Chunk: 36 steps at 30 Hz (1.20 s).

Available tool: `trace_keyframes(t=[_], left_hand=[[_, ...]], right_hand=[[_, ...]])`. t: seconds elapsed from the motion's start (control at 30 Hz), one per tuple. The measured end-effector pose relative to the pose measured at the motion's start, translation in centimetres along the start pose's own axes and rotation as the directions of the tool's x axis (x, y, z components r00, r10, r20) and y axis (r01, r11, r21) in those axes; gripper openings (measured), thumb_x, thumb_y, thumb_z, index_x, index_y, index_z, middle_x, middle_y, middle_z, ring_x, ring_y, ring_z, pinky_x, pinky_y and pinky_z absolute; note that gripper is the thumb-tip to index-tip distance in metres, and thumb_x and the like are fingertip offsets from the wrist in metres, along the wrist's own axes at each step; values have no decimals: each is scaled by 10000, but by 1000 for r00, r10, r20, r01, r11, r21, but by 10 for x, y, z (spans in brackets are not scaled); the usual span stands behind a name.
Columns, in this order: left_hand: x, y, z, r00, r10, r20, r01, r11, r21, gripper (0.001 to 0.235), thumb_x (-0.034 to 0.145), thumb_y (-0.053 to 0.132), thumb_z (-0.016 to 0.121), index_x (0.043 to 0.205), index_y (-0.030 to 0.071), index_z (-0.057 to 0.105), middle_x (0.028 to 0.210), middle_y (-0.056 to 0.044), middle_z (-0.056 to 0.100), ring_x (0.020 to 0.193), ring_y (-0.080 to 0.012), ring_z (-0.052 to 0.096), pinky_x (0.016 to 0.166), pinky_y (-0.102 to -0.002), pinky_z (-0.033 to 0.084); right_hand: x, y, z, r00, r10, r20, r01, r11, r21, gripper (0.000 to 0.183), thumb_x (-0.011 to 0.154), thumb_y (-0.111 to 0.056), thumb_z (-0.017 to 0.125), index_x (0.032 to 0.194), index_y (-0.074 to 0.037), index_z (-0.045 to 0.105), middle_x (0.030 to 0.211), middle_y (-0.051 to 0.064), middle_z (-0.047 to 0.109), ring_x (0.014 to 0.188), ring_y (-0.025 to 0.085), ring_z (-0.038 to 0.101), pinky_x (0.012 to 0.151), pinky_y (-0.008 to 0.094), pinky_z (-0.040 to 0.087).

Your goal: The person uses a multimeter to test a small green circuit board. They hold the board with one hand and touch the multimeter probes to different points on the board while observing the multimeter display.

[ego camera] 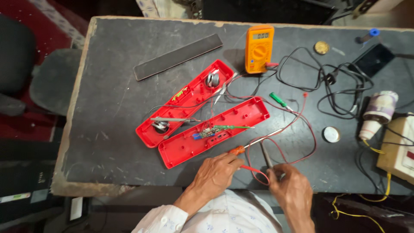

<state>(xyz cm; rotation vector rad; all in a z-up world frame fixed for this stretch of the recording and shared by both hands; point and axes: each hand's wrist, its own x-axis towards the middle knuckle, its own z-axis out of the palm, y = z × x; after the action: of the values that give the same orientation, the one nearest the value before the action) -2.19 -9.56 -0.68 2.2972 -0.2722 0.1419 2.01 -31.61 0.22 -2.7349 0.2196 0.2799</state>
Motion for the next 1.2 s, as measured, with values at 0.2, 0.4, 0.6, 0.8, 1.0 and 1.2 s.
trace_keyframes(t=[0.2, 0.4, 0.6, 0.8, 1.0, 1.2], left_hand=[[-3, -1, 12, 1000, -10, 14, 9, 999, 48, 105, 878, 66, 662, 978, 47, 690, 936, -119, 678, 920, -324, 677, 695, -459, 547], [-3, -1, 12, 1000, 15, -15, -14, 999, 39, 82, 896, 79, 645, 963, 43, 673, 931, -126, 670, 924, -333, 674, 714, -460, 544], [-1, -3, 2, 998, -38, 51, 34, 997, 74, 66, 906, 57, 626, 958, 44, 664, 932, -119, 670, 939, -327, 682, 717, -462, 546], [0, -2, -7, 999, 8, -50, -9, 1000, -22, 414, 731, 132, 792, 1124, 38, 702, 1129, -128, 729, 1025, -320, 689, 773, -421, 568], [14, -11, -11, 925, -368, 91, 315, 614, -724, 497, 881, 210, 741, 1344, 84, 612, 1156, -67, 760, 937, -134, 723, 691, -272, 633], [22, -28, -20, 857, -516, -4, 301, 507, -807, 331, 914, 185, 711, 1179, 7, 619, 950, -76, 751, 833, -112, 726, 620, -258, 624]], right_hand=[[22, 26, 11, 996, -81, -24, 80, 996, -48, 302, 837, -192, 739, 1124, -103, 762, 918, 135, 787, 851, 349, 745, 766, 460, 579], [64, 62, -23, 984, 7, 179, -39, 984, 174, 403, 796, -115, 747, 1198, -115, 781, 890, 113, 784, 763, 234, 762, 739, 364, 596], [61, 49, -93, 985, -75, -152, 106, 972, 208, 328, 961, -166, 726, 1277, -91, 770, 907, 120, 742, 736, 174, 665, 680, 321, 517], [53, -5, -89, 952, -165, -259, 305, 603, 738, 294, 988, -34, 690, 1281, -28, 721, 965, 35, 714, 735, 92, 585, 634, 205, 464], [20, -65, -30, 863, -470, -188, 494, 703, 512, 231, 862, -41, 756, 1092, -37, 766, 927, 58, 753, 764, 153, 677, 596, 284, 526], [8, -80, -1, 721, -676, -150, 659, 604, 447, 262, 812, -2, 746, 1074, -17, 733, 936, 118, 730, 811, 274, 701, 696, 377, 558]])
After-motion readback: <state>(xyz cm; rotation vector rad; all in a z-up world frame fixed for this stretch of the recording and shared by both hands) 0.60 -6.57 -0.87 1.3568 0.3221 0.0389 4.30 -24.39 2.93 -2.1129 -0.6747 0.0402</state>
